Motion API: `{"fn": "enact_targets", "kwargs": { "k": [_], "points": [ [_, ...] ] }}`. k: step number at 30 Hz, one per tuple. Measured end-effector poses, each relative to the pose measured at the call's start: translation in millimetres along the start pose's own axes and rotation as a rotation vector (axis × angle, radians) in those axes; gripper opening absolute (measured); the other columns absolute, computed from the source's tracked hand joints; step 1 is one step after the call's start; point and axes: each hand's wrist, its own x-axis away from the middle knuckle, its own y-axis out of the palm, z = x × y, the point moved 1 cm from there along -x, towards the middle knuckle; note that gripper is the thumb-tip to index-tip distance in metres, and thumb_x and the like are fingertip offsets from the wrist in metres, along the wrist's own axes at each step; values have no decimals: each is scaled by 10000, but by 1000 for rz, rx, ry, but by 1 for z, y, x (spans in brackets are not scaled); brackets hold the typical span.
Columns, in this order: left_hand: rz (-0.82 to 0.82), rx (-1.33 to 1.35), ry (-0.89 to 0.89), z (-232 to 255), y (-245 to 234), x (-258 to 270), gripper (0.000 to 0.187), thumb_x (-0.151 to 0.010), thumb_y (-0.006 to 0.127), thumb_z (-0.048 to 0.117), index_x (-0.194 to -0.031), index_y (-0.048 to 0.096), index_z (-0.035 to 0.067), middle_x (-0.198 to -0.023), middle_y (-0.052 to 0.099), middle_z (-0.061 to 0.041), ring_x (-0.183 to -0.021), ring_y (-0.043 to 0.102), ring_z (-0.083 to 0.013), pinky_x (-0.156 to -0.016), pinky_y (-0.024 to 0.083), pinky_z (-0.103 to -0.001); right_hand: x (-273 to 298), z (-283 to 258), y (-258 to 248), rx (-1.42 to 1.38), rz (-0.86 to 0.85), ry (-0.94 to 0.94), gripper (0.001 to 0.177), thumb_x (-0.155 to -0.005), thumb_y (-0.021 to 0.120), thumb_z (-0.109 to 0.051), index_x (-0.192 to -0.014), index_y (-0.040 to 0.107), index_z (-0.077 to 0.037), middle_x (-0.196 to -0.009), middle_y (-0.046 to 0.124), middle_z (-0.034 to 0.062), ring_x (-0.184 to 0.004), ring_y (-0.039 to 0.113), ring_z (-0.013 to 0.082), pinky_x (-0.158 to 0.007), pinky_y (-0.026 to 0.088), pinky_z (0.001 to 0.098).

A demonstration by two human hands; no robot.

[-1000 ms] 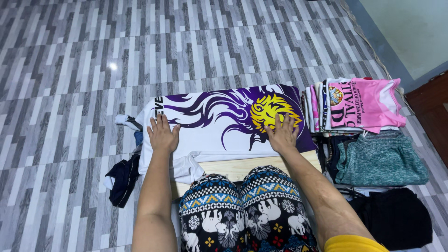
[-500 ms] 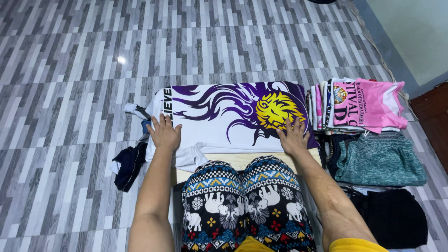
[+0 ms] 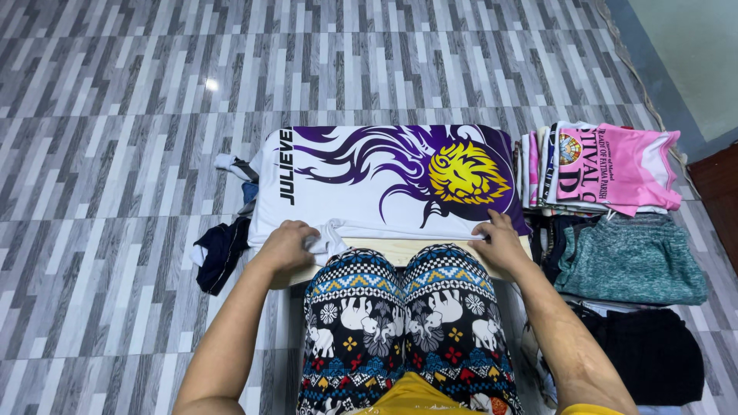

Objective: The person folds a white t-shirt with a purple and yellow graphic on a low wooden folding board, then places it on a nearby stack. The person then folds a pair of dark shorts on the same board and adds them to the stack.

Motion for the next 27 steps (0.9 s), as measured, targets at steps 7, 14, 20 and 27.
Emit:
{"fn": "enact_targets", "kwargs": {
  "k": [7, 14, 20, 27],
  "points": [
    [93, 15, -72, -14, 23, -5, 292, -823, 775, 230, -1095, 770, 124, -1179, 702, -93, -1160, 614, -301, -1015, 493, -402, -4, -2, 5, 0, 196, 15, 230, -849, 755, -363, -982, 783, -178, -1321, 644, 128, -1313, 505, 354, -1077, 408, 516],
    [355, 715, -454, -52, 18, -29, 363, -973, 629, 282, -1192, 661, -6, -935, 737, -230, -810, 709, -331, -741, 557, -445, -14, -26, -18, -35, 68, 163, 246, -973, 670, -347, -1097, 722, -142, -1030, 758, 79, -1055, 688, 289, -970, 430, 492],
    [349, 503, -391, -76, 30, -49, 781, -690, 929, 349, -1254, 583, -66, -1104, 696, -255, -1026, 698, -328, -893, 539, -378, -22, -19, -12, 67, 137, 31, 311, -905, 647, -149, -1206, 714, -189, -1149, 710, 94, -1182, 621, 308, -988, 397, 524],
    [88, 249, -475, -59, 26, -51, 683, -726, 860, 305, -1306, 676, -5, -1179, 747, -238, -1119, 729, -342, -997, 542, -378, -27, 6, -4, 205, 162, 93, 283, -912, 638, -125, -1167, 736, -200, -1250, 673, 110, -1218, 615, 329, -1002, 435, 517]
  ]
}}
